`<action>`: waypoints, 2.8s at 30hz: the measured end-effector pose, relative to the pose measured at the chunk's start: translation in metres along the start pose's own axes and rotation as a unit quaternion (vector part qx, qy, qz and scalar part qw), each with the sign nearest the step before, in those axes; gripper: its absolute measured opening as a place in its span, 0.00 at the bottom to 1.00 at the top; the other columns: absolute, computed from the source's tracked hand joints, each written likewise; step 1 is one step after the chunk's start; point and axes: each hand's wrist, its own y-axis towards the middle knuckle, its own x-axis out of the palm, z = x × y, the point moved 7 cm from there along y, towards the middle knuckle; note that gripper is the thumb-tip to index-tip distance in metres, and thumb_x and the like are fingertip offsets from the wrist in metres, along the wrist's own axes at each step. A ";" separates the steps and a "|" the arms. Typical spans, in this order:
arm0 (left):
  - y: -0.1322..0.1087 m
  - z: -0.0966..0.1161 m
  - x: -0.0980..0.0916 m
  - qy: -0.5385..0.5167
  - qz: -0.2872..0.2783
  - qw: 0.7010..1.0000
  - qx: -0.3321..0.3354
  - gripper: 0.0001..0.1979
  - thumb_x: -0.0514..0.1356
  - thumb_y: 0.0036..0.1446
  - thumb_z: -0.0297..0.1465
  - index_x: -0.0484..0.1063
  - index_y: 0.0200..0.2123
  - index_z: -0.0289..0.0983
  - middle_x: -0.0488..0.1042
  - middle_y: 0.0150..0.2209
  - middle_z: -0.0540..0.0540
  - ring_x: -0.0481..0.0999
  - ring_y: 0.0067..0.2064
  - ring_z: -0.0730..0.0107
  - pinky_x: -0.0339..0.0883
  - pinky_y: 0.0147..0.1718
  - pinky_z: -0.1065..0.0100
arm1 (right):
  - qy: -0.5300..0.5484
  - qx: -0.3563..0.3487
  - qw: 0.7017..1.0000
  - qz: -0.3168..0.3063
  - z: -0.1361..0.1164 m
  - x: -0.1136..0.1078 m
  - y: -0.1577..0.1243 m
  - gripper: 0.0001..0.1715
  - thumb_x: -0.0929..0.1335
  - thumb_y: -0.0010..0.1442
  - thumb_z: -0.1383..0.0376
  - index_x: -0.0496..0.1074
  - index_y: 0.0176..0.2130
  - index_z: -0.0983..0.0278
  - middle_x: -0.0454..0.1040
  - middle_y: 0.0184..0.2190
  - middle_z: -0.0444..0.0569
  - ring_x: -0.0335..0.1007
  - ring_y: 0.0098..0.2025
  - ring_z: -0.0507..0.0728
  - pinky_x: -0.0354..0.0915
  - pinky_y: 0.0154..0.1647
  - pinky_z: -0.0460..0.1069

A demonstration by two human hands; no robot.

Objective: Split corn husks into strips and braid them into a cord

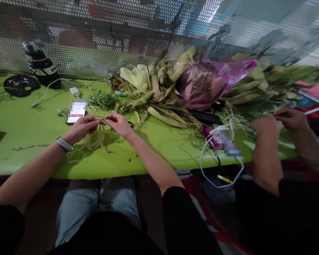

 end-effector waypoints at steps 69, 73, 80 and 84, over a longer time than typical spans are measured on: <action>-0.004 -0.002 0.010 -0.061 -0.022 0.996 -0.053 0.18 0.76 0.44 0.40 0.81 0.36 0.37 0.82 0.34 0.44 0.81 0.33 0.70 0.69 0.27 0.74 | -0.019 -0.032 0.998 -0.059 -0.035 -0.021 -0.013 0.19 0.77 0.53 0.56 0.75 0.40 0.64 0.75 0.29 0.43 0.67 0.28 0.48 0.68 0.28 0.44; -0.004 0.001 0.010 -0.099 -0.009 0.994 -0.041 0.14 0.75 0.45 0.33 0.78 0.33 0.36 0.80 0.35 0.47 0.82 0.36 0.68 0.73 0.30 0.73 | -0.027 -0.042 0.998 -0.049 -0.038 -0.021 -0.014 0.18 0.76 0.52 0.56 0.75 0.38 0.64 0.75 0.29 0.42 0.66 0.27 0.47 0.66 0.27 0.43; -0.005 0.009 0.010 -0.130 -0.031 0.991 0.030 0.10 0.73 0.42 0.26 0.75 0.26 0.37 0.81 0.38 0.47 0.79 0.39 0.68 0.75 0.38 0.66 | 0.029 -0.014 0.998 -0.049 -0.035 -0.026 -0.014 0.18 0.76 0.53 0.56 0.73 0.40 0.62 0.70 0.25 0.38 0.53 0.18 0.44 0.49 0.16 0.43; -0.009 0.030 0.016 -0.016 -0.080 0.987 0.138 0.10 0.76 0.43 0.33 0.78 0.21 0.39 0.82 0.42 0.43 0.79 0.51 0.56 0.71 0.53 0.55 | 0.094 -0.001 0.995 -0.013 -0.030 -0.029 -0.009 0.19 0.76 0.50 0.56 0.71 0.38 0.62 0.67 0.22 0.36 0.48 0.16 0.43 0.47 0.16 0.44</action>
